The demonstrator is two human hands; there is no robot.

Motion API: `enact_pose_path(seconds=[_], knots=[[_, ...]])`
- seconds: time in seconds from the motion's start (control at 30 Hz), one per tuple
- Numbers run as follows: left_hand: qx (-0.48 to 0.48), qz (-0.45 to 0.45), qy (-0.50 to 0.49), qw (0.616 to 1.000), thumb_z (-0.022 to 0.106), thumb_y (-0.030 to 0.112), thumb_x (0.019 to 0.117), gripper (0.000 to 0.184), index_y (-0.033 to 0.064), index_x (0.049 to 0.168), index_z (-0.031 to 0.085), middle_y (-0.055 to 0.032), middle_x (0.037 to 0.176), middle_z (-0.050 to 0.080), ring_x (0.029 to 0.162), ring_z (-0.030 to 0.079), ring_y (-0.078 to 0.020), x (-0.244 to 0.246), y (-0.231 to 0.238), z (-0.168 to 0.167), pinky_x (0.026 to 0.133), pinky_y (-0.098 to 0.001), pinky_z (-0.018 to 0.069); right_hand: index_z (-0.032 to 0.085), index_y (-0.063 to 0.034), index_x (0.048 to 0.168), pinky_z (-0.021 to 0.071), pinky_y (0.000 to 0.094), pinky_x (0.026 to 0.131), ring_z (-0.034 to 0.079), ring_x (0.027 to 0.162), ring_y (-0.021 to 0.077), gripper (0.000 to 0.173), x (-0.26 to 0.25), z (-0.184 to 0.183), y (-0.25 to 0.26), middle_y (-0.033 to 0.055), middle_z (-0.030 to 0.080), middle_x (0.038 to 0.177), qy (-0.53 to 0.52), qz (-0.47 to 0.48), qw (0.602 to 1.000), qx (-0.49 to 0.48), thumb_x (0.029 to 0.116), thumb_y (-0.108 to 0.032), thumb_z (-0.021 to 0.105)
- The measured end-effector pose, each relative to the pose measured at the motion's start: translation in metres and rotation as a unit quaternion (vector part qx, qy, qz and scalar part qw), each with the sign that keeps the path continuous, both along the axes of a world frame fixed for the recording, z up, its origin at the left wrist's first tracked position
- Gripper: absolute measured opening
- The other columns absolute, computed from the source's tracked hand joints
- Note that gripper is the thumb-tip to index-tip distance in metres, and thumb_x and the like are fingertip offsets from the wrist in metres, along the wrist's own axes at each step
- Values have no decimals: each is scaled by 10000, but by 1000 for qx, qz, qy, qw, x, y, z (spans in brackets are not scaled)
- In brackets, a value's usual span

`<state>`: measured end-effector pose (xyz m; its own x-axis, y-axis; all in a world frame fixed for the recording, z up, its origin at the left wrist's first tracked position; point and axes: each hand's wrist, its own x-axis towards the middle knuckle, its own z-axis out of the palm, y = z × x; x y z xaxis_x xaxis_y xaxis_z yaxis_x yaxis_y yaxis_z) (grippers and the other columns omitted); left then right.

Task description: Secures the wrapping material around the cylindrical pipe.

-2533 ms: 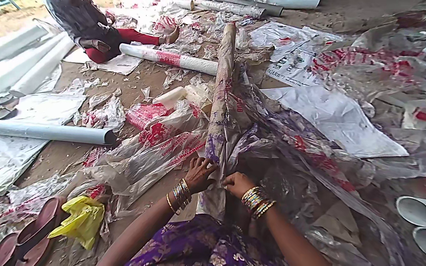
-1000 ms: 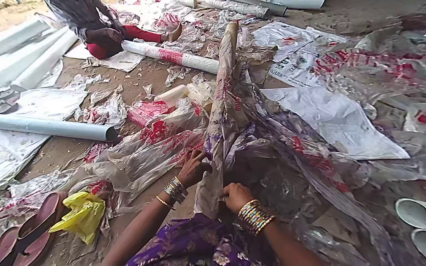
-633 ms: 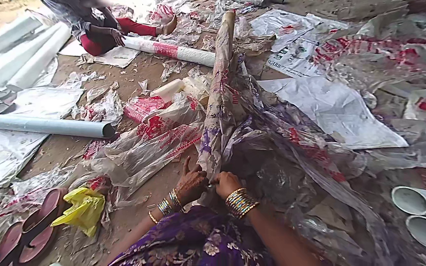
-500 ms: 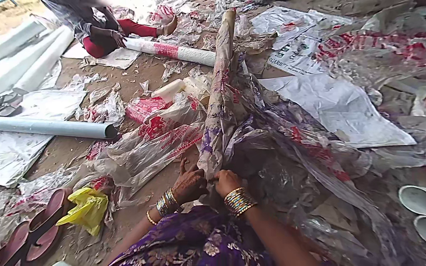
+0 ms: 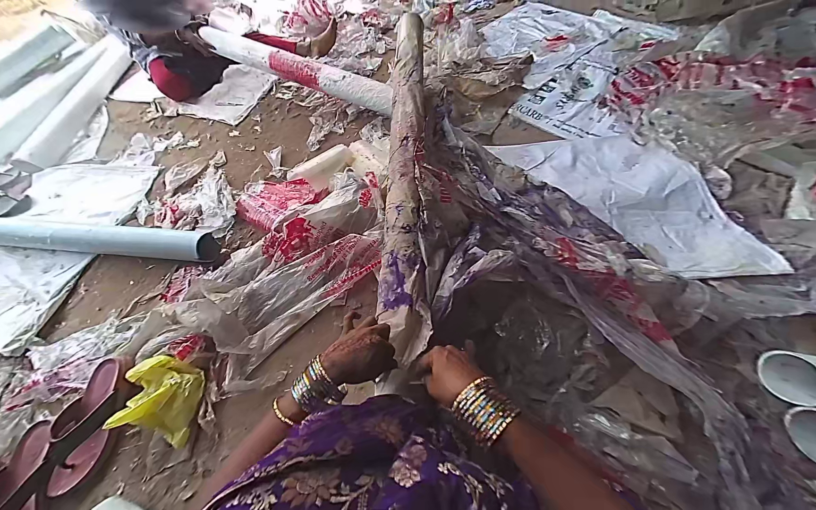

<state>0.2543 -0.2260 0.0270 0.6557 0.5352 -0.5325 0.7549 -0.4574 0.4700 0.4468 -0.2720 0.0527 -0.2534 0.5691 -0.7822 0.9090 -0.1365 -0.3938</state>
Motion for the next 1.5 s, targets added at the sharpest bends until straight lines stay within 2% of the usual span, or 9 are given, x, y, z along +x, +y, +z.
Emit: enact_pose_path(seconds=[0.2, 0.37, 0.53, 0.7, 0.8, 0.97, 1.17, 1.4, 1.5], knots=[[-11, -14, -93, 996, 613, 280, 990, 328, -8, 873, 718, -204, 1066, 640, 1202, 521, -425, -10, -10, -2, 1058, -719, 197, 726, -125, 1291, 430, 515, 1097, 605, 1289, 308, 312, 3, 4, 13, 142, 694, 1314, 34, -106, 990, 84, 1036, -131, 546], [30, -31, -110, 993, 620, 265, 971, 325, -15, 829, 704, -199, 1006, 638, 1145, 545, -420, -14, -7, -1, 1046, -698, 223, 668, -24, 1282, 469, 552, 1047, 594, 1292, 377, 297, -27, -17, 4, 222, 647, 1333, -19, -47, 998, 36, 1031, -108, 535], [40, -52, -151, 986, 624, 244, 950, 314, -3, 762, 664, -182, 967, 639, 1101, 565, -419, -28, -1, -7, 997, -698, 271, 712, -70, 1280, 456, 592, 1040, 614, 1248, 402, 314, 4, -13, -14, 227, 680, 1279, -14, 61, 998, -29, 1001, -122, 576], [25, -72, -144, 987, 636, 222, 959, 287, -3, 785, 673, -181, 995, 632, 1113, 555, -408, -15, -1, 1, 1011, -697, 256, 708, -99, 1312, 426, 514, 1100, 620, 1272, 318, 325, -3, -15, 1, 159, 701, 1297, 33, -87, 992, 87, 1051, -130, 517], [47, -63, -142, 987, 657, 221, 942, 280, -7, 783, 691, -187, 1005, 650, 1129, 564, -417, -22, 4, 1, 1020, -705, 256, 678, -28, 1314, 422, 541, 1101, 596, 1293, 369, 330, -24, -26, -2, 221, 665, 1324, 49, -60, 995, 70, 1031, -90, 520], [56, -71, -157, 983, 671, 198, 930, 253, 2, 771, 677, -175, 1003, 649, 1115, 565, -410, -32, 15, -3, 996, -689, 282, 713, -50, 1225, 465, 592, 1024, 627, 1231, 393, 286, -8, -39, -50, 220, 689, 1257, 31, 34, 999, -25, 1020, -139, 535], [47, -102, -133, 985, 669, 177, 943, 226, -2, 806, 691, -183, 1024, 647, 1118, 563, -415, -17, 13, 9, 1002, -689, 278, 721, -84, 1289, 452, 503, 1094, 642, 1249, 310, 324, -14, -44, -18, 158, 711, 1283, 103, -124, 982, 94, 1045, -107, 510], [51, -108, -119, 986, 666, 159, 944, 229, -13, 794, 678, -192, 1013, 642, 1114, 566, -421, -23, 17, 13, 1000, -689, 288, 712, -38, 1265, 431, 572, 1082, 598, 1273, 397, 297, -17, -47, -40, 239, 673, 1291, 102, 44, 992, -53, 1035, -119, 543], [85, -80, -131, 985, 668, 162, 943, 222, -6, 799, 679, -184, 1006, 651, 1100, 574, -415, -36, 24, 17, 996, -695, 294, 729, -53, 1253, 443, 560, 1063, 621, 1239, 382, 301, -11, -44, -42, 220, 698, 1252, 110, 23, 993, -27, 1032, -106, 531]])
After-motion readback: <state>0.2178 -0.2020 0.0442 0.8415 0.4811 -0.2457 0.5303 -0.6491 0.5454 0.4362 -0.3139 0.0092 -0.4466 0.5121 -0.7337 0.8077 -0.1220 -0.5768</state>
